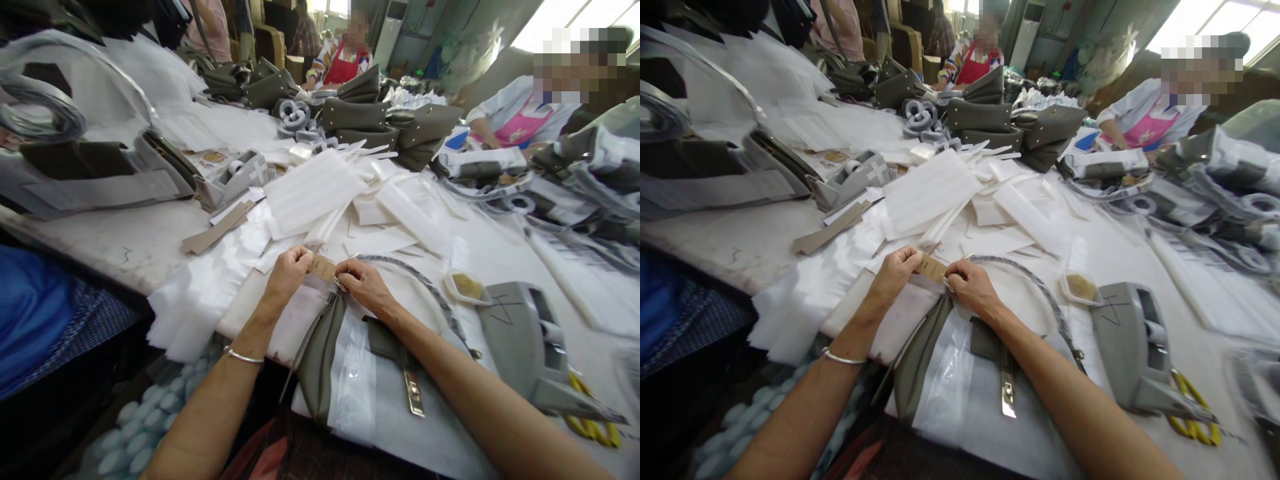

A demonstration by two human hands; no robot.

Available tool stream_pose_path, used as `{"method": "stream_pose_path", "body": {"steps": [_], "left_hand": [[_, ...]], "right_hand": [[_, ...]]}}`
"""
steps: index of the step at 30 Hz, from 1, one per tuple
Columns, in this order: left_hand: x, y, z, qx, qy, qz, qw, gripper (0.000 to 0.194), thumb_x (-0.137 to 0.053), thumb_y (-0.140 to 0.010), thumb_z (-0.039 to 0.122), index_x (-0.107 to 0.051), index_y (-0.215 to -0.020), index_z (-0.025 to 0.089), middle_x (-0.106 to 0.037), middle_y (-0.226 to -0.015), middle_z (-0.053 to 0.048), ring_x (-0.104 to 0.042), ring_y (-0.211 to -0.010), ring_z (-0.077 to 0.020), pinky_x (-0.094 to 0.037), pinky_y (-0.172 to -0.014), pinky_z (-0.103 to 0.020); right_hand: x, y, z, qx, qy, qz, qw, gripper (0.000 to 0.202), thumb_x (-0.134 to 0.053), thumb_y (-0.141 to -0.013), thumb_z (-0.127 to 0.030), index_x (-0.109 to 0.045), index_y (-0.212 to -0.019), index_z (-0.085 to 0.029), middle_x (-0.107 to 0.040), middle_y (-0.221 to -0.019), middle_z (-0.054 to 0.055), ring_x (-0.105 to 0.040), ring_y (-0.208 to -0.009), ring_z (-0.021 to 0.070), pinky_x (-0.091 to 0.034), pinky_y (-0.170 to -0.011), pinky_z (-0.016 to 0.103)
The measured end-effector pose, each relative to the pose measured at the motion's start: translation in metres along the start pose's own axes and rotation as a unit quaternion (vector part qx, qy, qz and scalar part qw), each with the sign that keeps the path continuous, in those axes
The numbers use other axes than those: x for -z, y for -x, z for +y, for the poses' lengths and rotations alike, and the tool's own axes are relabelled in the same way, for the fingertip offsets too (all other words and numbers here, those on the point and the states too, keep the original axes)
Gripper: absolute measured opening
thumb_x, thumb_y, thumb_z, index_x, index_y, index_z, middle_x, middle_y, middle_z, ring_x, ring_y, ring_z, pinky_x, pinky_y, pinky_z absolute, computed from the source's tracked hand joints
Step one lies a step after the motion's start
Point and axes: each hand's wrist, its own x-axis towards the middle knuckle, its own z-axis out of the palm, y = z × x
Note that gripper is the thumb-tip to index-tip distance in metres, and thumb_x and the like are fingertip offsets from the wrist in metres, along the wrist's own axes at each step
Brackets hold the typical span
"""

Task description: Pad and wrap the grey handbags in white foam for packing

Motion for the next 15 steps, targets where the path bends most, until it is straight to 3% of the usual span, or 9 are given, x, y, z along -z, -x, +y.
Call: {"method": "stream_pose_path", "body": {"steps": [4,9,15], "left_hand": [[-0.008,0.004,0.003,0.014,0.067,-0.033,0.997,0.033,-0.061,-0.079,0.050,-0.056,-0.083,0.018,-0.068,-0.080,-0.003,-0.063,-0.072,-0.0165,-0.052,-0.065,-0.028],[-0.012,0.011,0.010,0.085,0.265,-0.143,0.950,0.046,-0.075,-0.072,0.054,-0.046,-0.084,0.019,-0.070,-0.080,-0.006,-0.069,-0.074,-0.0205,-0.055,-0.070,-0.033],[-0.011,0.013,0.009,0.065,0.250,-0.157,0.953,0.048,-0.075,-0.075,0.055,-0.045,-0.082,0.019,-0.062,-0.068,0.001,-0.066,-0.061,-0.0174,-0.055,-0.066,-0.034]], "right_hand": [[-0.001,0.001,0.000,0.004,-0.035,-0.026,0.999,0.019,-0.052,-0.078,-0.030,-0.068,-0.082,-0.020,-0.063,-0.071,0.000,-0.056,-0.067,0.0164,-0.044,-0.064,0.027],[-0.002,0.001,0.007,-0.012,-0.072,-0.042,0.996,0.018,-0.054,-0.073,-0.032,-0.065,-0.082,-0.020,-0.061,-0.070,0.000,-0.053,-0.063,0.0163,-0.042,-0.059,0.028],[-0.003,0.002,0.008,0.016,-0.045,-0.033,0.998,0.018,-0.055,-0.075,-0.033,-0.065,-0.083,-0.020,-0.066,-0.080,0.002,-0.058,-0.073,0.0185,-0.044,-0.067,0.030]]}}
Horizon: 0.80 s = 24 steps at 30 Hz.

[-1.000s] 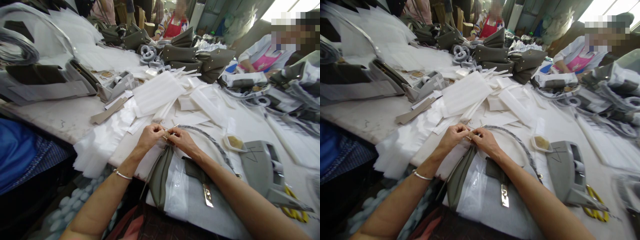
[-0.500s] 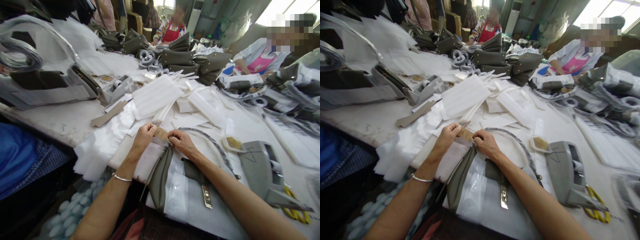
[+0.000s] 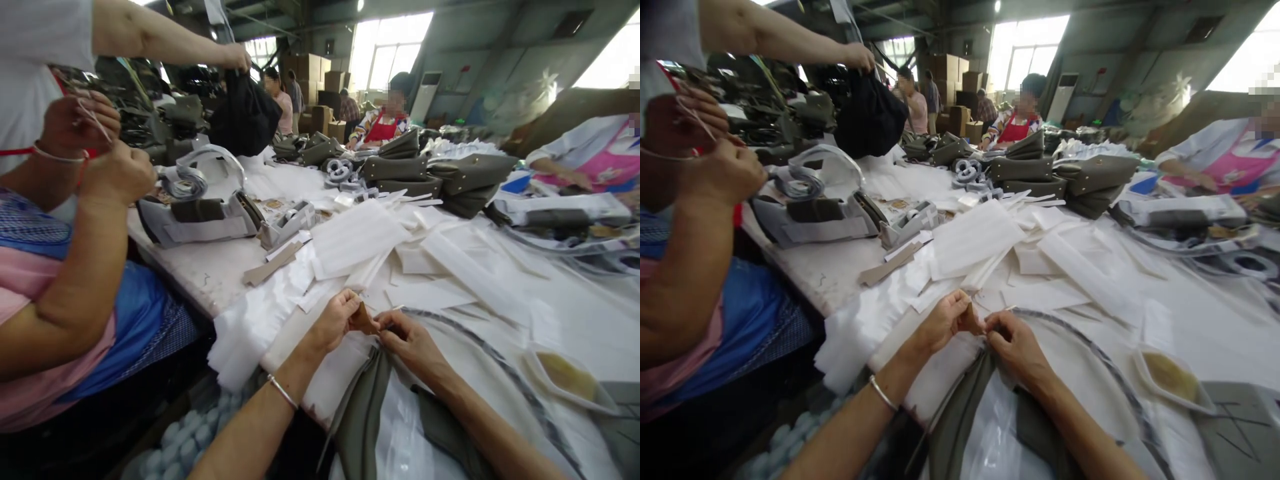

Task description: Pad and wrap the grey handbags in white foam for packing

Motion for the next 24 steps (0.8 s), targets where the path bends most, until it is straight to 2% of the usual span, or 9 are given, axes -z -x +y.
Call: {"method": "stream_pose_path", "body": {"steps": [3,8,15,18,20,24], "left_hand": [[0.0014,0.0013,0.0002,0.013,-0.020,-0.005,1.000,0.048,-0.074,-0.075,0.056,-0.046,-0.084,0.018,-0.060,-0.066,0.003,-0.066,-0.060,-0.0174,-0.055,-0.063,-0.033],[0.0045,0.0022,0.0004,0.039,-0.040,-0.025,0.998,0.050,-0.074,-0.074,0.057,-0.044,-0.083,0.019,-0.063,-0.069,0.001,-0.066,-0.057,-0.0170,-0.055,-0.060,-0.032],[0.0065,0.0053,0.0027,0.089,-0.066,-0.091,0.990,0.049,-0.074,-0.074,0.055,-0.042,-0.082,0.019,-0.066,-0.071,-0.002,-0.067,-0.057,-0.0173,-0.055,-0.060,-0.030],[0.0059,0.0065,0.0031,0.097,-0.088,-0.101,0.986,0.048,-0.072,-0.076,0.056,-0.042,-0.083,0.020,-0.066,-0.072,-0.002,-0.067,-0.057,-0.0171,-0.054,-0.060,-0.030],[0.0056,0.0065,0.0018,0.089,-0.119,-0.081,0.986,0.047,-0.070,-0.077,0.058,-0.044,-0.084,0.019,-0.065,-0.072,-0.002,-0.065,-0.058,-0.0173,-0.052,-0.059,-0.029],[0.0087,0.0035,-0.0033,0.017,-0.177,0.020,0.984,0.046,-0.072,-0.076,0.057,-0.051,-0.085,0.018,-0.062,-0.076,-0.001,-0.060,-0.066,-0.0139,-0.045,-0.062,-0.025]], "right_hand": [[0.0005,0.0004,-0.0028,0.001,0.043,-0.005,0.999,0.021,-0.054,-0.077,-0.033,-0.066,-0.088,-0.020,-0.066,-0.076,0.002,-0.058,-0.071,0.0191,-0.044,-0.067,0.031],[0.0031,0.0001,-0.0049,0.018,0.038,-0.005,0.999,0.022,-0.052,-0.075,-0.028,-0.068,-0.086,-0.019,-0.069,-0.083,0.003,-0.062,-0.078,0.0209,-0.046,-0.075,0.033],[-0.0003,0.0032,-0.0049,0.056,0.039,-0.026,0.997,0.019,-0.050,-0.081,-0.024,-0.069,-0.081,-0.020,-0.069,-0.082,0.002,-0.063,-0.080,0.0195,-0.046,-0.077,0.031],[-0.0022,0.0030,-0.0025,0.063,0.038,-0.025,0.997,0.020,-0.050,-0.083,-0.024,-0.069,-0.080,-0.020,-0.069,-0.082,0.002,-0.063,-0.081,0.0189,-0.046,-0.077,0.030],[-0.0025,0.0020,-0.0014,0.067,0.040,-0.024,0.997,0.020,-0.050,-0.084,-0.024,-0.069,-0.079,-0.020,-0.069,-0.081,0.002,-0.063,-0.080,0.0187,-0.045,-0.076,0.030],[-0.0025,0.0003,0.0000,0.084,0.055,-0.019,0.995,0.020,-0.051,-0.087,-0.029,-0.066,-0.077,-0.020,-0.067,-0.079,0.002,-0.060,-0.076,0.0188,-0.045,-0.074,0.031]]}}
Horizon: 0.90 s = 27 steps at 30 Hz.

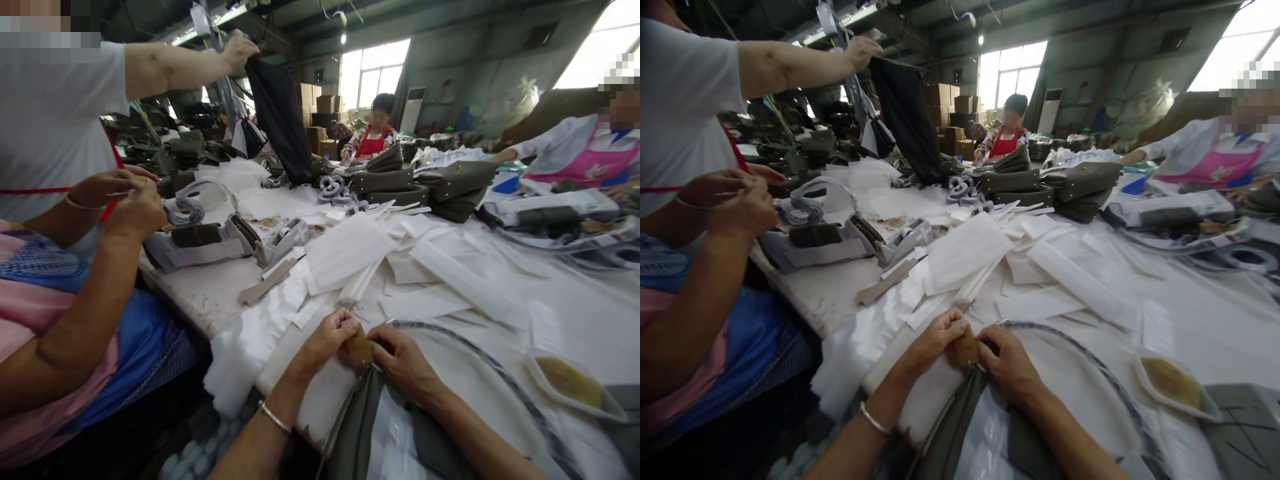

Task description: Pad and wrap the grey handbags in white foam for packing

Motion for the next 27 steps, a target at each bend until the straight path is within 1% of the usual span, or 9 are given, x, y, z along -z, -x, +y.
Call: {"method": "stream_pose_path", "body": {"steps": [4,6,8,13,16,18,22,25,27], "left_hand": [[0.006,-0.002,0.001,-0.070,-0.074,0.108,0.989,0.037,-0.066,-0.083,0.051,-0.057,-0.094,0.017,-0.065,-0.090,-0.004,-0.059,-0.081,-0.0160,-0.045,-0.075,-0.028],[0.009,0.001,0.008,-0.097,-0.107,0.138,0.980,0.031,-0.063,-0.085,0.047,-0.059,-0.093,0.017,-0.066,-0.093,-0.005,-0.060,-0.086,-0.0176,-0.045,-0.078,-0.029],[0.012,0.006,0.015,-0.108,-0.122,0.138,0.977,0.026,-0.062,-0.086,0.044,-0.060,-0.091,0.018,-0.066,-0.093,-0.005,-0.060,-0.088,-0.0187,-0.045,-0.079,-0.029],[0.015,0.020,0.022,-0.103,-0.192,0.140,0.966,0.019,-0.060,-0.085,0.037,-0.064,-0.087,0.018,-0.062,-0.080,-0.002,-0.055,-0.076,-0.0168,-0.042,-0.072,-0.028],[0.014,0.023,0.021,-0.096,-0.204,0.136,0.965,0.018,-0.059,-0.086,0.035,-0.065,-0.086,0.018,-0.062,-0.079,-0.002,-0.055,-0.075,-0.0169,-0.042,-0.071,-0.028],[0.013,0.022,0.025,-0.103,-0.218,0.131,0.962,0.018,-0.058,-0.086,0.034,-0.064,-0.085,0.018,-0.063,-0.079,-0.003,-0.057,-0.076,-0.0175,-0.043,-0.071,-0.028],[0.023,0.006,0.050,-0.155,-0.268,0.138,0.941,0.017,-0.056,-0.088,0.034,-0.064,-0.087,0.019,-0.067,-0.085,-0.004,-0.062,-0.080,-0.0187,-0.047,-0.073,-0.029],[0.040,-0.019,0.076,-0.213,-0.347,0.180,0.896,0.016,-0.052,-0.090,0.031,-0.062,-0.091,0.020,-0.069,-0.092,-0.004,-0.065,-0.086,-0.0191,-0.051,-0.079,-0.030],[0.052,-0.042,0.092,-0.236,-0.392,0.204,0.865,0.015,-0.051,-0.090,0.028,-0.062,-0.097,0.020,-0.068,-0.103,-0.007,-0.064,-0.098,-0.0208,-0.051,-0.088,-0.033]], "right_hand": [[0.000,0.002,0.004,0.008,0.031,0.007,0.999,0.025,-0.049,-0.090,-0.034,-0.059,-0.072,-0.021,-0.063,-0.076,0.003,-0.057,-0.072,0.0188,-0.044,-0.070,0.032],[0.002,0.004,0.007,0.015,0.047,0.008,0.999,0.025,-0.049,-0.090,-0.036,-0.056,-0.070,-0.022,-0.062,-0.075,0.003,-0.057,-0.070,0.0189,-0.044,-0.068,0.032],[0.004,0.006,0.012,0.020,0.055,0.009,0.998,0.025,-0.049,-0.089,-0.037,-0.055,-0.069,-0.023,-0.062,-0.074,0.003,-0.057,-0.069,0.0192,-0.045,-0.068,0.032],[0.007,0.005,0.022,0.024,0.059,0.025,0.998,0.027,-0.049,-0.088,-0.041,-0.055,-0.068,-0.024,-0.061,-0.070,0.003,-0.057,-0.067,0.0201,-0.046,-0.065,0.032],[0.007,0.004,0.022,0.022,0.059,0.009,0.998,0.027,-0.047,-0.091,-0.039,-0.057,-0.071,-0.023,-0.061,-0.074,0.004,-0.058,-0.070,0.0204,-0.046,-0.068,0.033],[0.006,0.004,0.019,0.020,0.061,-0.006,0.998,0.025,-0.047,-0.092,-0.037,-0.058,-0.074,-0.023,-0.063,-0.079,0.005,-0.059,-0.074,0.0206,-0.047,-0.073,0.033],[0.006,0.005,0.015,0.014,0.069,-0.014,0.997,0.024,-0.047,-0.092,-0.035,-0.060,-0.077,-0.022,-0.063,-0.084,0.005,-0.061,-0.080,0.0206,-0.048,-0.077,0.033],[0.004,0.005,0.012,0.006,0.079,-0.019,0.997,0.023,-0.048,-0.092,-0.035,-0.062,-0.079,-0.022,-0.064,-0.086,0.004,-0.062,-0.081,0.0198,-0.048,-0.078,0.032],[0.003,0.005,0.010,0.008,0.089,-0.025,0.996,0.024,-0.047,-0.093,-0.035,-0.063,-0.080,-0.023,-0.064,-0.088,0.004,-0.063,-0.081,0.0192,-0.049,-0.078,0.031]]}}
